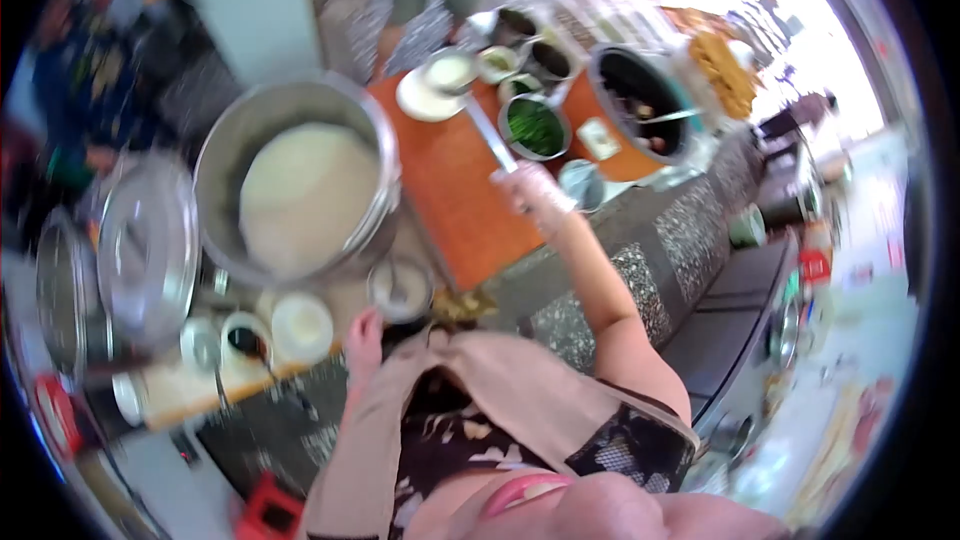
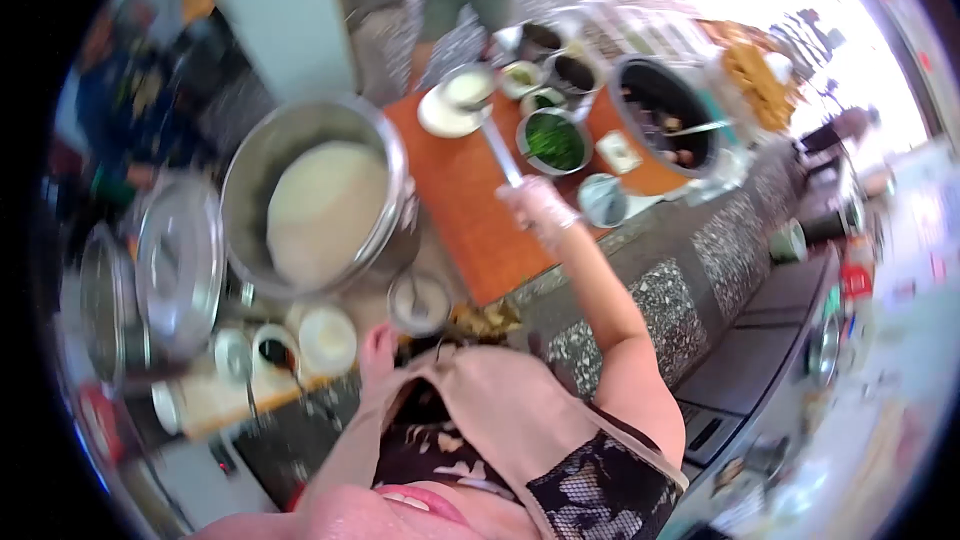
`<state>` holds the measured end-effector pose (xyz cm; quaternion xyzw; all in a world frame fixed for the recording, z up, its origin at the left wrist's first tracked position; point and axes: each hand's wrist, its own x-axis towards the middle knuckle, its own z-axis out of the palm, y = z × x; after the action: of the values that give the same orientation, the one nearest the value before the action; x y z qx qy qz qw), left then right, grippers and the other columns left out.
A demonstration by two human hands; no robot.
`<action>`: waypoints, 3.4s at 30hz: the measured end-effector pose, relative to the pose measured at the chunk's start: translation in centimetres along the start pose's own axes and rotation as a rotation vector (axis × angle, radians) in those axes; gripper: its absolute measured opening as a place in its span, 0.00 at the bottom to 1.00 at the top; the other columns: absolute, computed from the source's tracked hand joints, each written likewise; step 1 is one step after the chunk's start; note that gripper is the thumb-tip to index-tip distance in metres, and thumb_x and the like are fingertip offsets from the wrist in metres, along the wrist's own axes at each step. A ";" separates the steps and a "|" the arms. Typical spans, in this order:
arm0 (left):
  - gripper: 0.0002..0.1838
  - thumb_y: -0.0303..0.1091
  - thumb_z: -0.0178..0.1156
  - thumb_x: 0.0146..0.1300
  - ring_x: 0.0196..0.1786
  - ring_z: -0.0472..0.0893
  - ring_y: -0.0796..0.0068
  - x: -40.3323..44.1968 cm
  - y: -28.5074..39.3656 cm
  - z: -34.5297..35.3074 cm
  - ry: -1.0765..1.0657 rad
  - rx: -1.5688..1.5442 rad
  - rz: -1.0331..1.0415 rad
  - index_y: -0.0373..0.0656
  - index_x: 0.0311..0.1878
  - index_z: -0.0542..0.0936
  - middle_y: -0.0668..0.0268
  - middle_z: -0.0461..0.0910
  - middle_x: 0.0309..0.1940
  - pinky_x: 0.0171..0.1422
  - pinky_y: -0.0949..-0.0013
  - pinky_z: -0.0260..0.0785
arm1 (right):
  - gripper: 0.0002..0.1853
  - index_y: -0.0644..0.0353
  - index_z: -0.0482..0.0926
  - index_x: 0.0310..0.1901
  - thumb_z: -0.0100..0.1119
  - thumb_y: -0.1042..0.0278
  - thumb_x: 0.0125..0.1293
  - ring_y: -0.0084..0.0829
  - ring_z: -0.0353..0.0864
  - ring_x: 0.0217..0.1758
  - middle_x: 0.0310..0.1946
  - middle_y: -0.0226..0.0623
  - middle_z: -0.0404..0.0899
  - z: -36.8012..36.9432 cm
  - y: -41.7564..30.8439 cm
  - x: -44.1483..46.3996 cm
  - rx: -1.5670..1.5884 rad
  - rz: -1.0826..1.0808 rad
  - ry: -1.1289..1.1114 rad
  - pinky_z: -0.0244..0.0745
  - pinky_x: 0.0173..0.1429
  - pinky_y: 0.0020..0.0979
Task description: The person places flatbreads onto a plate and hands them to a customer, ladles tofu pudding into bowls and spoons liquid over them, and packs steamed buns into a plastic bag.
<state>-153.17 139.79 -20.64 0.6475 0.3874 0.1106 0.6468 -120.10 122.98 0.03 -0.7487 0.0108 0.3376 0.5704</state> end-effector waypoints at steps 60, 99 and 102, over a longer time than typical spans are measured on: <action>0.15 0.26 0.48 0.68 0.37 0.75 0.80 -11.5 1.4 -14.6 0.747 -0.280 0.079 0.38 0.57 0.67 0.62 0.77 0.41 0.40 0.77 0.70 | 0.26 0.67 0.76 0.38 0.61 0.45 0.56 0.34 0.77 0.22 0.19 0.38 0.76 16.8 19.7 1.6 -1.097 0.097 -0.959 0.72 0.30 0.32; 0.25 0.39 0.55 0.61 0.68 0.54 0.45 8.6 22.8 -1.3 0.468 1.037 0.738 0.41 0.60 0.67 0.52 0.62 0.63 0.71 0.48 0.47 | 0.11 0.64 0.72 0.44 0.55 0.67 0.63 0.30 0.78 0.30 0.32 0.40 0.78 1.7 5.2 26.2 0.115 -0.290 0.213 0.75 0.32 0.30; 0.25 0.43 0.53 0.62 0.70 0.52 0.46 9.2 22.7 -0.8 0.510 1.057 0.689 0.41 0.60 0.68 0.54 0.62 0.64 0.71 0.47 0.46 | 0.14 0.66 0.69 0.49 0.51 0.68 0.65 0.37 0.81 0.32 0.35 0.48 0.78 4.3 6.8 30.8 0.312 0.100 0.192 0.79 0.33 0.32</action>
<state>-139.39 149.44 -2.87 0.9167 0.3017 0.2552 0.0596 -101.19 135.68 -22.13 -0.6786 0.1546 0.2869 0.6582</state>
